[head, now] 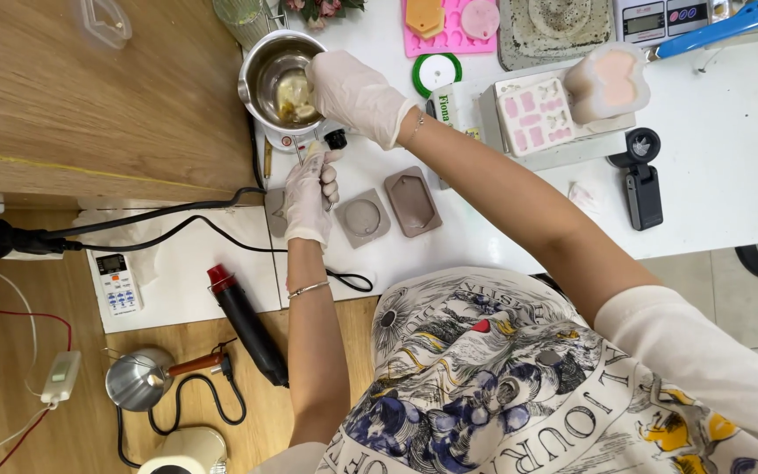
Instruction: Pouring melted wax into molds and cleaning small wax pieces.
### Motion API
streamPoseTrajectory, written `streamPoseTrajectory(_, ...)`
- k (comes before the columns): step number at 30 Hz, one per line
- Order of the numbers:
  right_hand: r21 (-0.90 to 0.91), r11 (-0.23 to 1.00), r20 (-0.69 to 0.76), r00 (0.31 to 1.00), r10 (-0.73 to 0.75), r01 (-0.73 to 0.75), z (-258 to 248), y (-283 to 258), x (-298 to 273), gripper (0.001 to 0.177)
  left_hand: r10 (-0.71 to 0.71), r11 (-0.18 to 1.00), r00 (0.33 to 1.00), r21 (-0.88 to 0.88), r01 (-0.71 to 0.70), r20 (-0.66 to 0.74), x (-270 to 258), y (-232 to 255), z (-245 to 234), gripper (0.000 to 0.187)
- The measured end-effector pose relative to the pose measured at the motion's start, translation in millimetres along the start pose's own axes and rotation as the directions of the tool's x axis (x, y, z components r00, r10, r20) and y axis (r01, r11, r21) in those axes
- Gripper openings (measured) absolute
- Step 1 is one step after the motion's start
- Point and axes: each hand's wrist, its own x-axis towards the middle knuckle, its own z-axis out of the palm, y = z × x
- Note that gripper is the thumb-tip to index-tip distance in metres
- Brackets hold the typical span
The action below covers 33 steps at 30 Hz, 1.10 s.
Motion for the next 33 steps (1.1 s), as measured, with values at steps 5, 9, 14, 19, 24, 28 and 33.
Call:
streamPoseTrajectory(5, 0.078, 0.989, -0.187, 0.976, -0.112, 0.129, 17, 21, 9, 0.013, 0.007, 1.000, 1.000, -0.016, -0.007, 0.010, 0, -1, -4, 0.036)
streamPoseTrajectory(9, 0.148, 0.977, -0.235, 0.965, -0.113, 0.151, 13, 20, -2, 0.013, 0.032, 0.999, 0.999, -0.002, -0.032, -0.030, -2, -1, -2, 0.034)
streamPoseTrajectory(14, 0.125, 0.991, -0.151, 0.988, -0.027, 0.046, 8, 6, -8, 0.013, 0.004, 0.999, 1.000, 0.034, -0.003, -0.022, -6, 7, 3, 0.037)
streamPoseTrajectory(19, 0.219, 0.975, -0.010, 0.999, 0.050, -0.047, -3, -10, -13, 0.018, -0.013, 0.994, 0.999, 0.111, 0.017, -0.036, -2, 1, -3, 0.037)
streamPoseTrajectory(24, 0.469, 0.857, 0.050, 0.975, 0.217, -0.215, -5, -8, -14, 0.012, -0.013, 0.978, 0.998, 0.206, 0.027, -0.068, -19, 4, -4, 0.041)
streamPoseTrajectory(28, 0.434, 0.863, 0.106, 0.966, 0.235, -0.257, -15, -1, -45, 0.012, -0.013, 0.976, 0.994, 0.215, 0.036, -0.110, -47, 2, 3, 0.037)
streamPoseTrajectory(33, 0.039, 0.999, -0.038, 0.999, 0.010, -0.009, -26, 8, -106, 0.022, -0.041, 0.969, 0.998, 0.243, 0.051, -0.047, -66, -21, -4, 0.037)
